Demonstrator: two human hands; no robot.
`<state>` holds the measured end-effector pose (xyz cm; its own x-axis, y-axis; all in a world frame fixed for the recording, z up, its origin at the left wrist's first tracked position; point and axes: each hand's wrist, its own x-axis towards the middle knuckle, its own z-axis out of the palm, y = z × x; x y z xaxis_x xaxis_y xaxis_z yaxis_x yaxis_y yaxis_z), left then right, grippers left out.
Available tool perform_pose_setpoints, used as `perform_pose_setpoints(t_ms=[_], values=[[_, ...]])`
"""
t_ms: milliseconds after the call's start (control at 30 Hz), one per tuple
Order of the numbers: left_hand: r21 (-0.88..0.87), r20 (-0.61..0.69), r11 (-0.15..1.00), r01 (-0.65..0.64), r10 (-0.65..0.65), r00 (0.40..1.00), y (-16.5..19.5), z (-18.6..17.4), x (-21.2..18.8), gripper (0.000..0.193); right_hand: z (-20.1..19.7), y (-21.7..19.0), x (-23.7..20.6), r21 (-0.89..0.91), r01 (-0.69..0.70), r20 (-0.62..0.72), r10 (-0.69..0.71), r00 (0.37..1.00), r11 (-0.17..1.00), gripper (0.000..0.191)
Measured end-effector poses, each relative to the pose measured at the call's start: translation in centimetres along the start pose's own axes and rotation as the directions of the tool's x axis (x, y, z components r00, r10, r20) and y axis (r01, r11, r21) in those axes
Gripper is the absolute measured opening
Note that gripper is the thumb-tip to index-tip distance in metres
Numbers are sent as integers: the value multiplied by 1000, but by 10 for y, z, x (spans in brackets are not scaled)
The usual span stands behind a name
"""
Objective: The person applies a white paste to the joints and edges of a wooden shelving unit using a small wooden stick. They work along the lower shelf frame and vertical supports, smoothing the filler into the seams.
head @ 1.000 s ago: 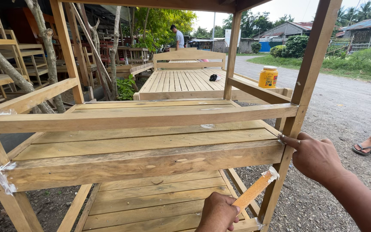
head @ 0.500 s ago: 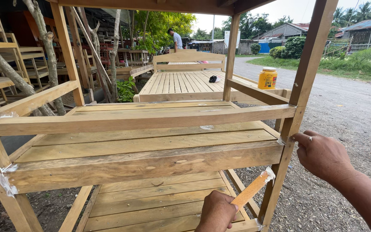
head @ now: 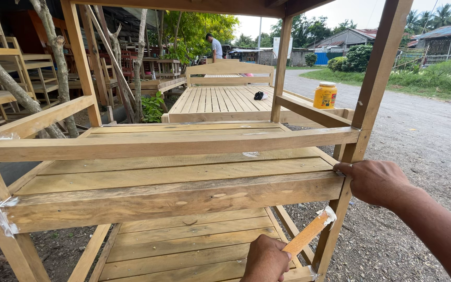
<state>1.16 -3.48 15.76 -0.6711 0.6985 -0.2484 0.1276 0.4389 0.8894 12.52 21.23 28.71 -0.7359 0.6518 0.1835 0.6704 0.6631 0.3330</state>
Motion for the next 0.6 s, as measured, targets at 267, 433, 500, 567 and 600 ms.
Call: perform_pose_setpoints(t_ms=[267,433,500,567,600], values=[[-7,6,1000,-11,11,1000,-2,-4,3,19,13,4,-9,-31,-18,0,18,1000,999,66],[11,4,1000,11,-12,1000,-4,-4,5,18,25,-1,-17,-85,-39,-12,38,999,996,67],[9,8,1000,19,-19,1000,-4,-5,4,18,31,-2,-20,-122,-39,-44,34,998,992,69],[11,11,1000,0,0,1000,-4,-5,3,18,37,-2,-24,-108,-30,-124,17,992,994,66],[11,12,1000,-10,10,1000,-5,-5,3,18,39,-2,-25,-101,-25,-164,8,986,995,65]])
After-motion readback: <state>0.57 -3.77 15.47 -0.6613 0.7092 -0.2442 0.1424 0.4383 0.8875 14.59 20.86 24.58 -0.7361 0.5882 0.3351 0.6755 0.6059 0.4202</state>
